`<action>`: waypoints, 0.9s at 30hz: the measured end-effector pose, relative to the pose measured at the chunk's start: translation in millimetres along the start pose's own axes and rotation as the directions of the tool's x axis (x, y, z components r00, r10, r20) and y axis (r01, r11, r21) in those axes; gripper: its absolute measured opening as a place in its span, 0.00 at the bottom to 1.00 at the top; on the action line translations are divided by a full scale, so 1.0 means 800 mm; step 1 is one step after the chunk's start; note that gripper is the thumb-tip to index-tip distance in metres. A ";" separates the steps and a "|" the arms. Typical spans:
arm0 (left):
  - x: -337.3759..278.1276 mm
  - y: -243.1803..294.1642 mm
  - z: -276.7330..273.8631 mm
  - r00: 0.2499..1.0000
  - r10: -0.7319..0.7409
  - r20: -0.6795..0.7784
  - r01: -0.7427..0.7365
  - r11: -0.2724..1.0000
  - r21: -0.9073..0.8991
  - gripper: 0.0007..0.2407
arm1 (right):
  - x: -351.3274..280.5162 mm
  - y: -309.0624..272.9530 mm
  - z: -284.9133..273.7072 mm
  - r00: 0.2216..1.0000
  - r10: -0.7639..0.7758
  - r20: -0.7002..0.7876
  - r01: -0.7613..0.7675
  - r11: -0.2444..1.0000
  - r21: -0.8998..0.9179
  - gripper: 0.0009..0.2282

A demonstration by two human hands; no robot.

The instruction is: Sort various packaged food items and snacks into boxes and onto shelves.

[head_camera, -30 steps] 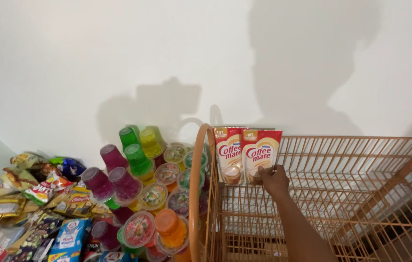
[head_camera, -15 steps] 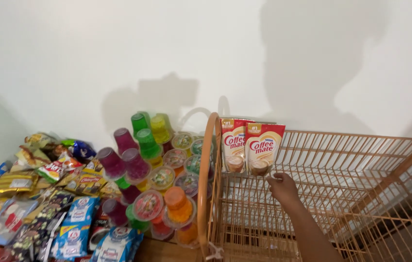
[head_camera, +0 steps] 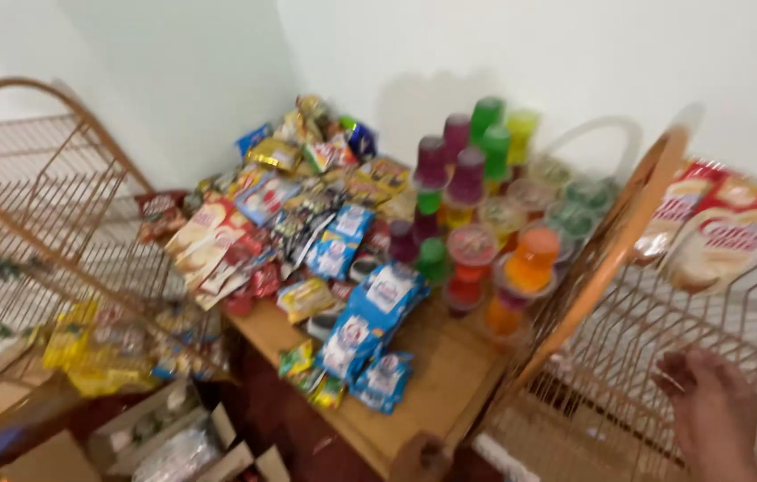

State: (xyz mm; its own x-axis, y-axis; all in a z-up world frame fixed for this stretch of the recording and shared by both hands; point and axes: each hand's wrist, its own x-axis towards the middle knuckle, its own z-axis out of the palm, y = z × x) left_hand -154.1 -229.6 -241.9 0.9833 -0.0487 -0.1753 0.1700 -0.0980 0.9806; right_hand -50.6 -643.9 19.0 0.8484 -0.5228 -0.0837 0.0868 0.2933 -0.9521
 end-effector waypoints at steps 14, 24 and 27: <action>0.025 0.196 -0.213 0.967 0.014 -0.255 -0.054 0.987 -0.151 0.14 | -0.149 0.075 0.276 0.990 0.137 0.020 -0.132 0.979 -0.155 0.07; 0.025 0.222 -0.424 0.961 -0.044 -0.273 -0.004 0.985 -0.171 0.13 | -0.210 0.216 0.436 0.960 0.196 0.199 -0.162 0.971 -0.179 0.07; 0.026 0.215 -0.473 0.957 0.009 -0.290 -0.056 0.987 -0.152 0.13 | -0.229 0.251 0.471 0.942 0.241 0.235 -0.200 0.962 -0.186 0.07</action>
State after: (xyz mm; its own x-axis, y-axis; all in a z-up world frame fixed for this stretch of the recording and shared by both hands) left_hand -79.8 128.7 -44.0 0.9613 0.2412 -0.1331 0.1230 0.0566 0.9908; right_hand 7.7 -187.6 -46.1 0.9423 -0.2337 -0.2397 -0.1837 0.2375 -0.9539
